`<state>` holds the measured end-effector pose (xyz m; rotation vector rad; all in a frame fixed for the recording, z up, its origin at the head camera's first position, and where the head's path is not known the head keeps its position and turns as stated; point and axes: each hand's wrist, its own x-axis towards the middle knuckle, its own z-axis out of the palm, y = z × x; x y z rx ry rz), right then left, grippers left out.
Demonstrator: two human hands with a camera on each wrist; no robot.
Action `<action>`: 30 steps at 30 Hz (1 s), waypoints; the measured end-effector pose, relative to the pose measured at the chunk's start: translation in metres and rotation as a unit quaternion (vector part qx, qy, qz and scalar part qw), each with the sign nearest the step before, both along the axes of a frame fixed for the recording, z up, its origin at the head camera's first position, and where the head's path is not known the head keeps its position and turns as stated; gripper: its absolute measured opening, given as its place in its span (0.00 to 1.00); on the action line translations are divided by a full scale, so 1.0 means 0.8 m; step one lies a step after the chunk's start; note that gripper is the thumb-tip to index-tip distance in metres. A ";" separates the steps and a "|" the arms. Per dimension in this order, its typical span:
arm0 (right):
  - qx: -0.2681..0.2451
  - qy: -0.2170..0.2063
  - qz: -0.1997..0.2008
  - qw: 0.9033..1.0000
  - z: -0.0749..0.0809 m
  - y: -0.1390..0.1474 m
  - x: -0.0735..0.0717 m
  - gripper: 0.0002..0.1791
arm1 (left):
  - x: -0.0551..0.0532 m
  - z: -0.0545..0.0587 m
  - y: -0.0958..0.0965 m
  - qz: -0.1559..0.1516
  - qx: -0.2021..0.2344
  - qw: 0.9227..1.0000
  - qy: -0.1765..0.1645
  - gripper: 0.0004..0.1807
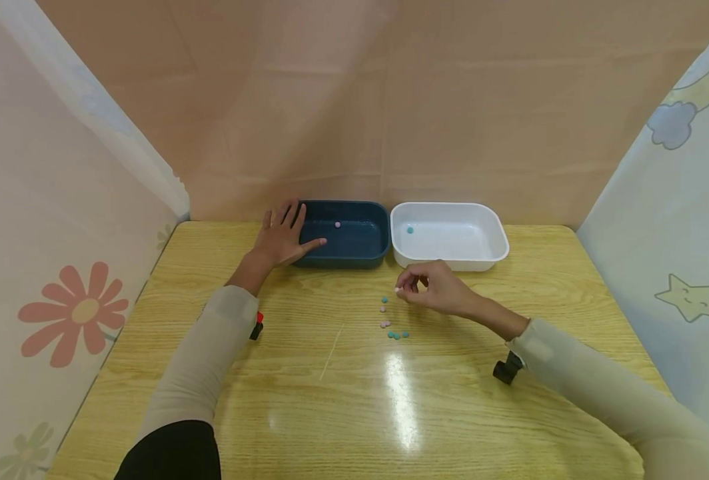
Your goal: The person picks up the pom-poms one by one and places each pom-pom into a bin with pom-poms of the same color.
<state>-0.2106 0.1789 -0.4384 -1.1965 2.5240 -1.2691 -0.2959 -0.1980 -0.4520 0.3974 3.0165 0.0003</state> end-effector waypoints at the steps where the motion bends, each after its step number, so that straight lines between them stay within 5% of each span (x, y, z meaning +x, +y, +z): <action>1: -0.001 0.002 0.001 1.000 0.001 -0.001 -0.001 0.04 | 0.000 0.000 0.000 0.000 0.000 1.000 0.000 0.60; 30: 0.004 0.045 -0.028 0.999 0.020 -0.028 -0.057 0.03 | 0.001 0.001 0.002 -0.001 0.003 1.000 0.006 0.58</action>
